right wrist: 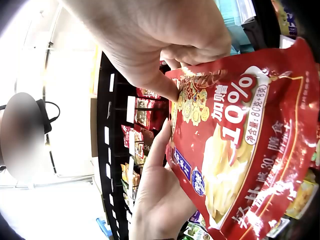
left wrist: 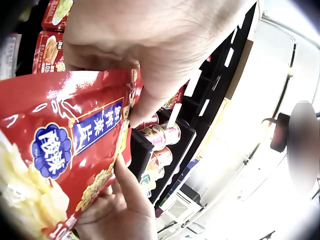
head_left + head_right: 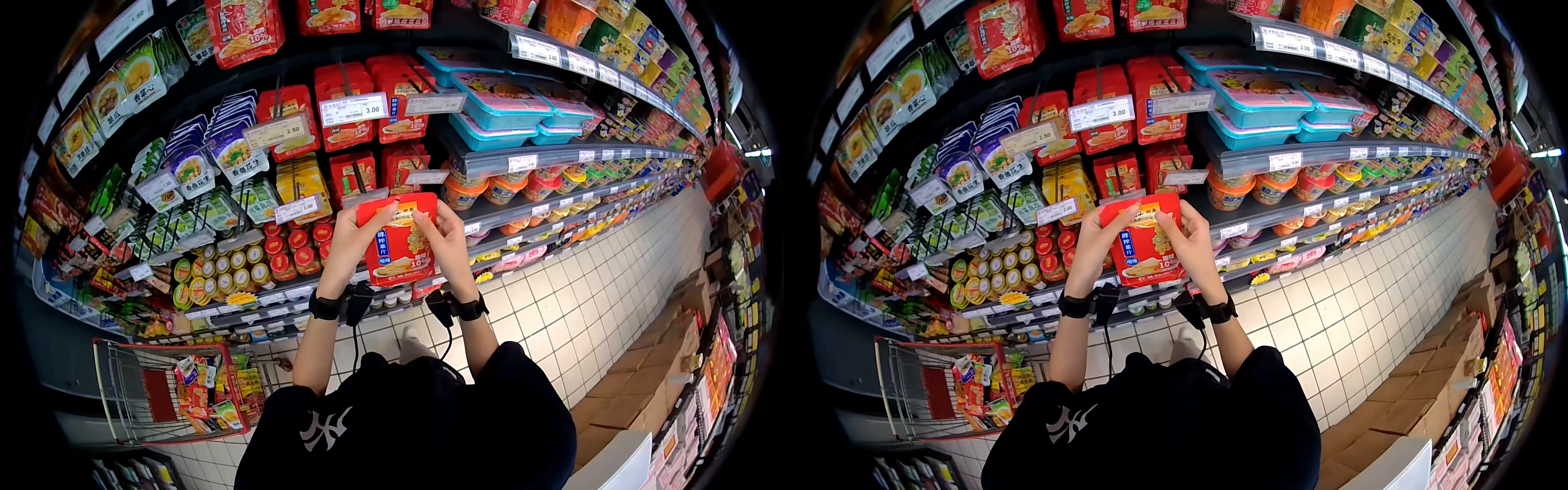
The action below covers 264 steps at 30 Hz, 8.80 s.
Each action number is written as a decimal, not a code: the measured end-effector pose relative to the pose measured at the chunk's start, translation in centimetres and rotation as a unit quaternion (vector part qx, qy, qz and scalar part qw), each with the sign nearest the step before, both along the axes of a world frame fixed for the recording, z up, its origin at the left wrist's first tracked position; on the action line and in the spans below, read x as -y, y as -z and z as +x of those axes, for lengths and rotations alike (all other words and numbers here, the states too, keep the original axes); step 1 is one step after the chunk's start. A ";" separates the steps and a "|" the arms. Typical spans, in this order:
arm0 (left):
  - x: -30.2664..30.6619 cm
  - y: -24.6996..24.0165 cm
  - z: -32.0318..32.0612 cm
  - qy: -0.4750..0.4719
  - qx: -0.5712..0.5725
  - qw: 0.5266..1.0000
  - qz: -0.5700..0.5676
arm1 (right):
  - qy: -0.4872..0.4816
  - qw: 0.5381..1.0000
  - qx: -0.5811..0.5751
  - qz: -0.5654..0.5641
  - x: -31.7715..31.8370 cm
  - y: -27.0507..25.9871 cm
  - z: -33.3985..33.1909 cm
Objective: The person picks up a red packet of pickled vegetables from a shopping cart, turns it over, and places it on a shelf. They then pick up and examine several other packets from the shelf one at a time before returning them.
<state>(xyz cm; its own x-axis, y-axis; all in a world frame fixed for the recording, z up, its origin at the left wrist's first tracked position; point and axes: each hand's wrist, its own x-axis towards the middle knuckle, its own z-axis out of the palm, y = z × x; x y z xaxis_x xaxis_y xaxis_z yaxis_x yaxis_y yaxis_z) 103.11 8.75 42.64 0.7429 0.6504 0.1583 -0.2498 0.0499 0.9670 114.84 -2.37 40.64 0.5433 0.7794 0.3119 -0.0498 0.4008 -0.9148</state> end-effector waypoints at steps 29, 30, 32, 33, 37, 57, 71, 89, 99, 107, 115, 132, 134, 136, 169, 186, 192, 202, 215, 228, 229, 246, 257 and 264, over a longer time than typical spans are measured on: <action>-7.3 -0.5 17.9 -0.132 0.136 0.981 0.049 | 0.065 0.991 -0.007 0.118 -8.7 -2.8 15.8; -7.6 -0.5 18.0 -0.140 0.134 0.979 0.068 | 0.066 0.991 -0.007 0.120 -8.8 -2.9 15.9; -7.7 -0.5 18.3 -0.159 0.136 0.975 0.071 | 0.065 0.990 -0.006 0.124 -9.1 -3.0 16.0; -7.8 -0.3 18.4 -0.161 0.137 0.975 0.072 | 0.067 0.990 -0.005 0.122 -9.1 -3.0 16.0; -8.1 -0.9 18.6 -0.164 0.154 0.970 0.095 | 0.092 0.985 0.008 0.147 -9.6 -3.1 15.7; -8.6 -4.2 19.5 -0.132 0.077 0.973 0.175 | 0.170 0.981 0.009 0.091 -10.4 -3.5 16.0; -8.6 -5.0 19.2 -0.141 0.045 0.975 0.166 | 0.164 0.984 0.024 0.072 -10.6 -3.9 16.5; -8.5 -4.6 20.0 -0.169 0.043 0.979 0.106 | 0.190 0.978 0.027 0.088 -11.9 -3.4 16.4; -10.5 -3.5 21.1 -0.186 0.111 0.976 0.021 | 0.208 0.971 0.048 0.109 -15.2 -4.2 17.4; -11.4 -2.5 21.6 -0.187 0.135 0.973 0.011 | 0.190 0.973 0.037 0.124 -16.8 -3.2 18.2; -11.8 -2.2 21.8 -0.189 0.149 0.970 0.025 | 0.209 0.973 0.045 0.089 -17.7 -2.8 18.8; -11.1 1.4 20.2 -0.207 0.067 0.974 0.068 | 0.216 0.969 0.116 0.043 -15.1 0.0 16.9; -11.3 3.0 19.6 -0.216 0.064 0.972 0.072 | 0.230 0.960 0.154 0.032 -15.1 1.8 17.2; -10.2 3.1 19.0 -0.234 0.051 0.967 0.085 | 0.247 0.944 0.219 0.016 -14.6 2.2 17.3; 4.4 6.1 -14.0 -0.151 -0.066 0.981 0.102 | 0.073 0.966 0.222 -0.114 1.4 4.8 0.4; 23.2 14.5 -50.9 -0.482 -0.262 0.836 0.012 | -0.015 0.930 0.295 -0.217 9.3 14.5 -12.0; 32.6 20.6 -58.5 -0.574 -0.267 0.771 -0.066 | -0.078 0.938 0.281 -0.188 7.6 14.7 -17.7; 35.1 22.7 -62.2 -0.650 -0.232 0.710 -0.141 | -0.177 0.914 0.307 -0.199 1.4 17.9 -28.2; 25.6 19.4 -76.0 -0.614 -0.282 0.728 -0.113 | -0.220 0.916 0.289 -0.169 -10.0 19.2 -47.0; 15.5 21.7 -86.3 -0.538 -0.271 0.787 -0.134 | -0.196 0.901 0.315 -0.225 -13.6 22.3 -56.1; 14.7 22.1 -87.3 -0.533 -0.274 0.789 -0.137 | -0.198 0.896 0.313 -0.247 -13.5 22.5 -56.7; -13.0 34.0 -107.7 -0.211 -0.452 0.867 -0.004 | -0.122 0.893 0.301 -0.312 -17.2 26.2 -79.5; -25.3 55.7 -110.3 -0.013 -0.562 0.827 -0.028 | -0.015 0.874 0.260 -0.411 -12.0 27.3 -85.5; -25.7 58.3 -107.2 -0.097 -0.732 0.674 -0.018 | 0.049 0.833 0.235 -0.498 -8.3 28.2 -86.3</action>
